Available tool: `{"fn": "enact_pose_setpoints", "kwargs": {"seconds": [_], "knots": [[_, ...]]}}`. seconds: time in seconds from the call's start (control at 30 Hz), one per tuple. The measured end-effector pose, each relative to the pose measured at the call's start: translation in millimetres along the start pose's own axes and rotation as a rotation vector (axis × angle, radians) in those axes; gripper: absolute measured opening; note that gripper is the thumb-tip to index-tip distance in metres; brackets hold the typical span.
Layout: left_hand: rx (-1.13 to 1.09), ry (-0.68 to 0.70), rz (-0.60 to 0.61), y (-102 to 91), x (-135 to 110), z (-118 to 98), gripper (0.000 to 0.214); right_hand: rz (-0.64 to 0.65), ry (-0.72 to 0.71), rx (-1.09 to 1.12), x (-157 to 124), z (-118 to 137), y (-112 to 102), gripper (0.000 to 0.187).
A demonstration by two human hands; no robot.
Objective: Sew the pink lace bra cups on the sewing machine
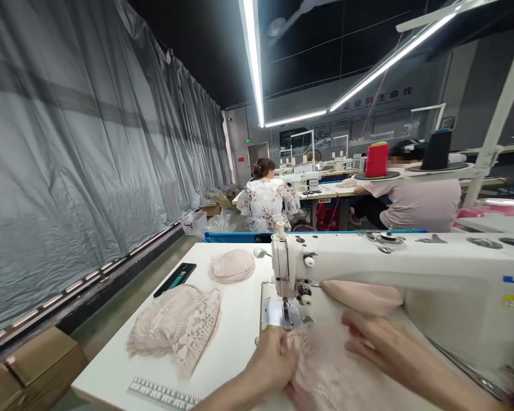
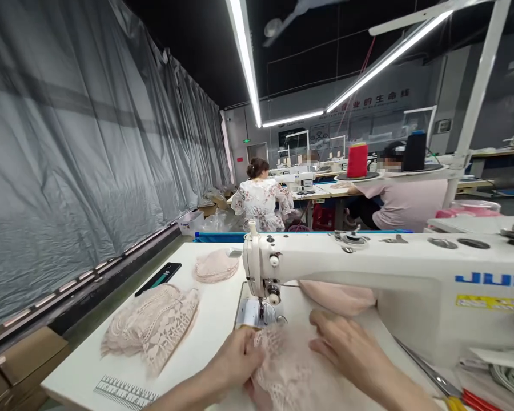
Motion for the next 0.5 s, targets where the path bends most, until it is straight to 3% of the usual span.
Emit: {"fn": "enact_pose_setpoints", "kwargs": {"seconds": [0.1,0.23,0.3,0.4,0.43,0.5], "knots": [[0.083,0.002,0.038,-9.7,16.4,8.4,0.023,0.078,-0.075,-0.005,13.1,20.0,25.2,0.016],[0.496,0.071,-0.011,-24.6,17.7,11.9,0.023,0.318,-0.176,0.059,8.6,50.6,58.1,0.018],[0.682,0.268,-0.052,-27.5,17.5,10.0,0.025,0.332,-0.227,0.060,6.8,54.4,64.8,0.018],[0.834,0.815,-0.156,-23.7,12.3,7.9,0.006,0.290,-0.324,0.007,7.3,51.0,66.4,0.025],[0.864,0.963,-0.209,-22.6,10.3,9.6,0.008,0.283,-0.360,-0.015,7.8,49.0,66.4,0.027],[0.890,1.085,-0.285,-22.2,11.3,14.4,0.014,0.264,-0.420,-0.061,9.0,44.1,67.4,0.027]]}}
Point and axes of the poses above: each hand's wrist, its own x-axis towards the middle knuckle, its own y-axis out of the palm, z = x × y, the point moved 4 cm from there along x, towards the middle knuckle, and after that the axes turned 6 degrees about x, right-handed, at the moved point
